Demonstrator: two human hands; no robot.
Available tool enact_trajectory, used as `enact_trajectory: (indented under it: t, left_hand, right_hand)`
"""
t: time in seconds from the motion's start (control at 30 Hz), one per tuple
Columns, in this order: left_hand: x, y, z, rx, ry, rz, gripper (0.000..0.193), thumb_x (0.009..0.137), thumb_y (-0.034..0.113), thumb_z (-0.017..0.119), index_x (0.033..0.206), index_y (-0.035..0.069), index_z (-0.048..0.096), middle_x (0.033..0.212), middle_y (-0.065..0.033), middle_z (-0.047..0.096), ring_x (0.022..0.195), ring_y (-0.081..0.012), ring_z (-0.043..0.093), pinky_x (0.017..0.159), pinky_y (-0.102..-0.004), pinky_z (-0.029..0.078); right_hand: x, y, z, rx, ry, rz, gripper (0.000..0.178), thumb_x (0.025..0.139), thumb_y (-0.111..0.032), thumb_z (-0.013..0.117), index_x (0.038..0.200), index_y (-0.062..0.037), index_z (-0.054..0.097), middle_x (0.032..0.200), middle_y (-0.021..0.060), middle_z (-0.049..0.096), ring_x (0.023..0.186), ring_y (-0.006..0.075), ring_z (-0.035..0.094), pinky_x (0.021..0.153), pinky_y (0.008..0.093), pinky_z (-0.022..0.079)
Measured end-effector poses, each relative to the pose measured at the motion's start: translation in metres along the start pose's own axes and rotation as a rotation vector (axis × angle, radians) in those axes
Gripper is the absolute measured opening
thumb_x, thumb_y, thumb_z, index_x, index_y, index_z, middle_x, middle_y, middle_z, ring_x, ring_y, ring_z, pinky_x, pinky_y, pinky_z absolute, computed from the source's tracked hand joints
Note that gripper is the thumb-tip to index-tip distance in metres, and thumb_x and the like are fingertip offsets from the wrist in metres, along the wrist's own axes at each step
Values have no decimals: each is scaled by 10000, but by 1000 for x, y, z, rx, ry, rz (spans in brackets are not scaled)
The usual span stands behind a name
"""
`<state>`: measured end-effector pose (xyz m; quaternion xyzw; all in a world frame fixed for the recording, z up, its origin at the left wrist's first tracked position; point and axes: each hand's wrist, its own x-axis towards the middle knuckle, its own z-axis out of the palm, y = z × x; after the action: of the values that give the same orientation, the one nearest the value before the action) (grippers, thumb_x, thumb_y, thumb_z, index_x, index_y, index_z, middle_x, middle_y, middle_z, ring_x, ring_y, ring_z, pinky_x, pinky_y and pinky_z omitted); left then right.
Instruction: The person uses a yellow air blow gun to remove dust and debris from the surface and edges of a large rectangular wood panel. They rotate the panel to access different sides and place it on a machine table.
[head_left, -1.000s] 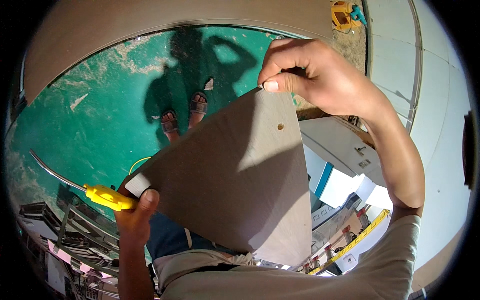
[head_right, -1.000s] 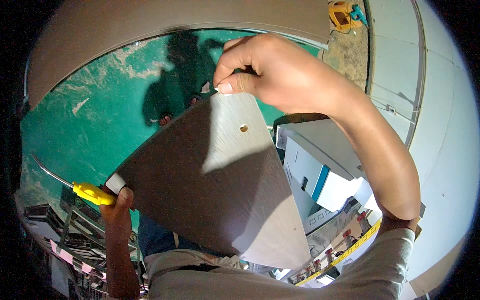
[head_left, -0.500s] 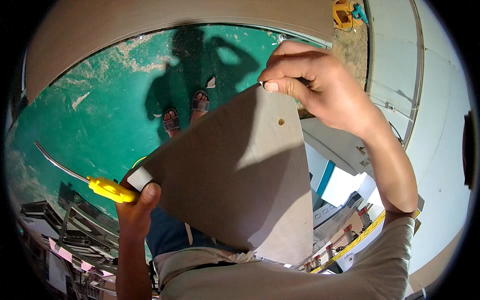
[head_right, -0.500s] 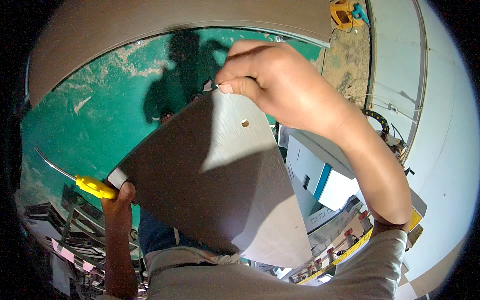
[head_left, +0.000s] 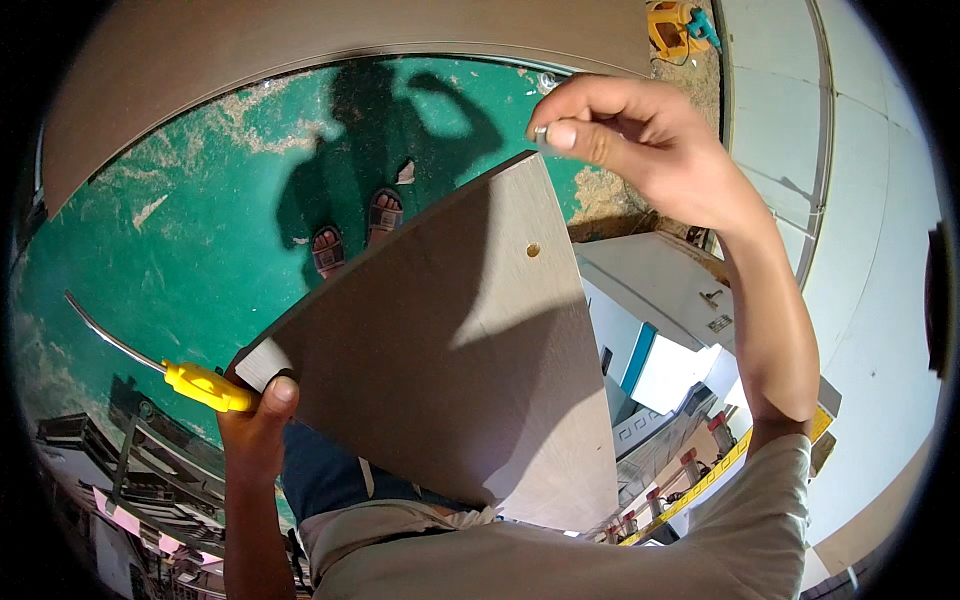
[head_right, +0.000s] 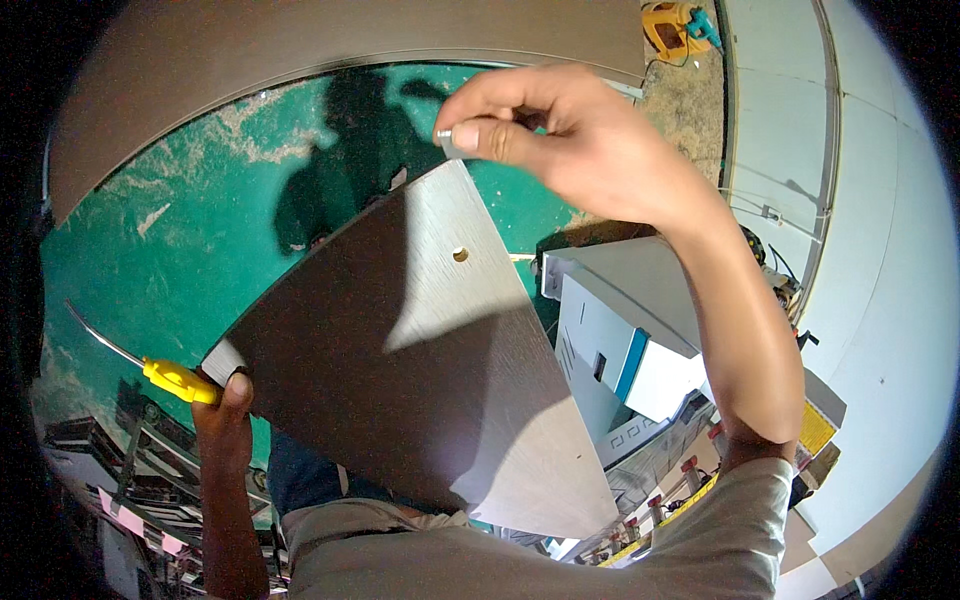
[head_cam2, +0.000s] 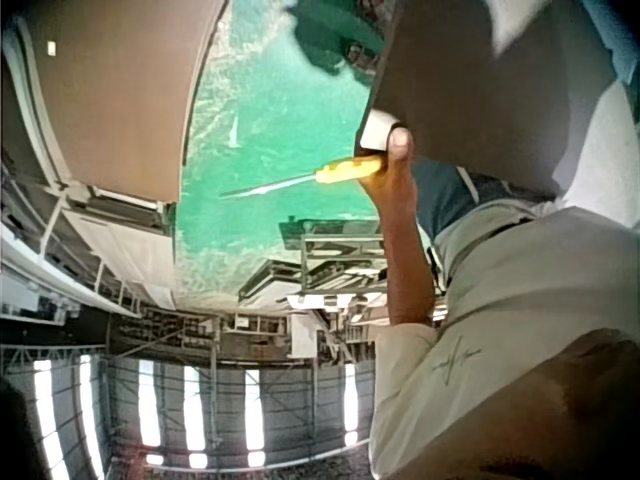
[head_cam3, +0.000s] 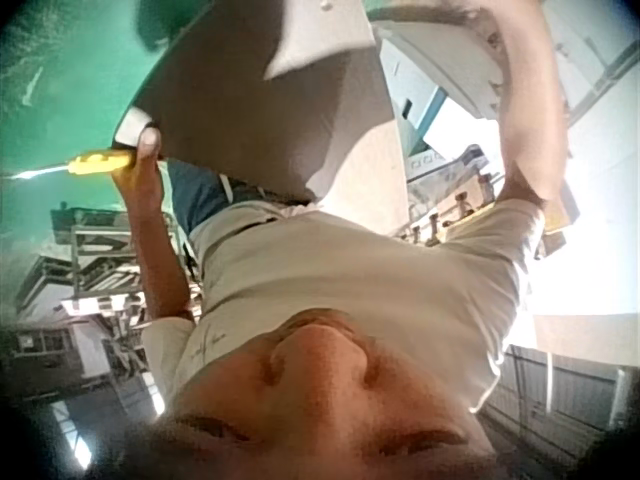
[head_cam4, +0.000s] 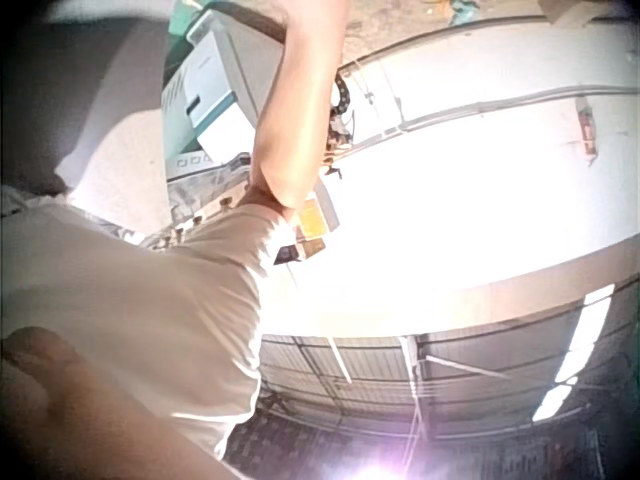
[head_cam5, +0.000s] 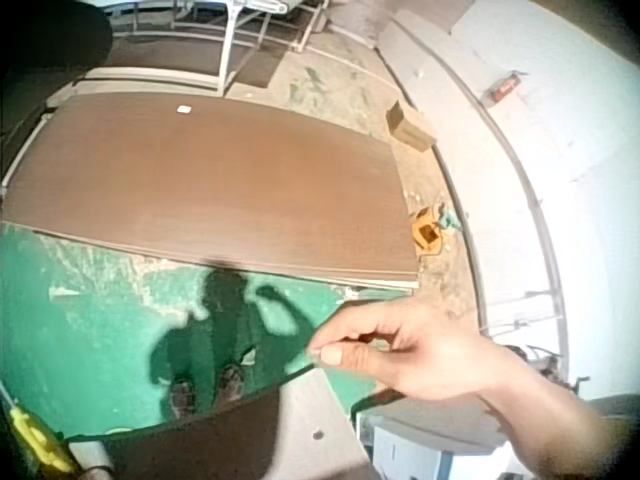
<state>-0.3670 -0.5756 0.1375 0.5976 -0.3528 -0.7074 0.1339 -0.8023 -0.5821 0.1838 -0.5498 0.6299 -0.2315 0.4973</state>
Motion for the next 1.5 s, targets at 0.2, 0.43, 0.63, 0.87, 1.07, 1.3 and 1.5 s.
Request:
enact_trajectory:
  t: [0.2, 0.43, 0.63, 0.87, 1.07, 1.3, 1.5]
  left_hand:
    - [3, -1, -1, 1, -20, 19, 500, 871, 325, 843, 1194, 49, 580, 828, 28, 560, 691, -68, 506, 603, -252, 415]
    - [0, 4, 5, 10, 7, 0, 487, 884, 335, 829, 1190, 47, 583, 802, 28, 554, 672, -63, 495, 587, -240, 404]
    - [-1, 5, 6, 65, 26, 10, 496, 887, 362, 815, 1188, 44, 582, 804, 21, 552, 672, -64, 487, 589, -248, 404]
    - [0, 3, 5, 58, 29, 8, 500, 871, 359, 826, 1182, 52, 583, 843, 24, 557, 695, -72, 501, 608, -251, 410]
    - [3, -4, 5, -20, 20, 45, 500, 860, 332, 838, 1189, 53, 584, 856, 26, 565, 700, -72, 512, 606, -248, 423]
    - [-1, -7, 4, 0, 103, 6, 502, 865, 317, 820, 1221, 55, 581, 900, 25, 575, 715, -67, 518, 594, -251, 429]
    - [-5, -1, 11, -8, 90, 18, 521, 861, 329, 819, 1229, 52, 576, 899, 30, 573, 722, -64, 516, 618, -245, 428]
  right_hand:
    - [8, 4, 0, -131, -138, -30, 251, 1009, -226, 688, 1117, -6, 744, 956, 69, 699, 886, 154, 651, 791, 304, 515]
    - [13, -2, -3, -210, -174, -7, 239, 988, -209, 704, 1097, -2, 753, 946, 109, 744, 903, 201, 706, 803, 327, 539]
    - [18, 7, -3, -179, -188, 21, 264, 991, -255, 712, 1084, -12, 759, 938, 74, 736, 898, 157, 682, 817, 312, 541]
    - [11, 13, 1, -23, -79, 111, 272, 1003, -248, 712, 1077, 9, 757, 889, 63, 751, 870, 103, 650, 800, 317, 535]
    - [-4, 5, -1, -126, 133, 15, 233, 989, -224, 709, 1036, 0, 753, 901, 92, 732, 840, 174, 688, 768, 338, 537]
    - [-1, -10, 15, -520, 80, -233, 126, 935, -130, 699, 954, -7, 716, 874, 184, 645, 867, 406, 653, 768, 480, 531]
    - [-18, 2, 4, -313, 121, -2, 183, 973, -179, 708, 1027, -6, 728, 879, 149, 672, 802, 317, 662, 756, 402, 533]
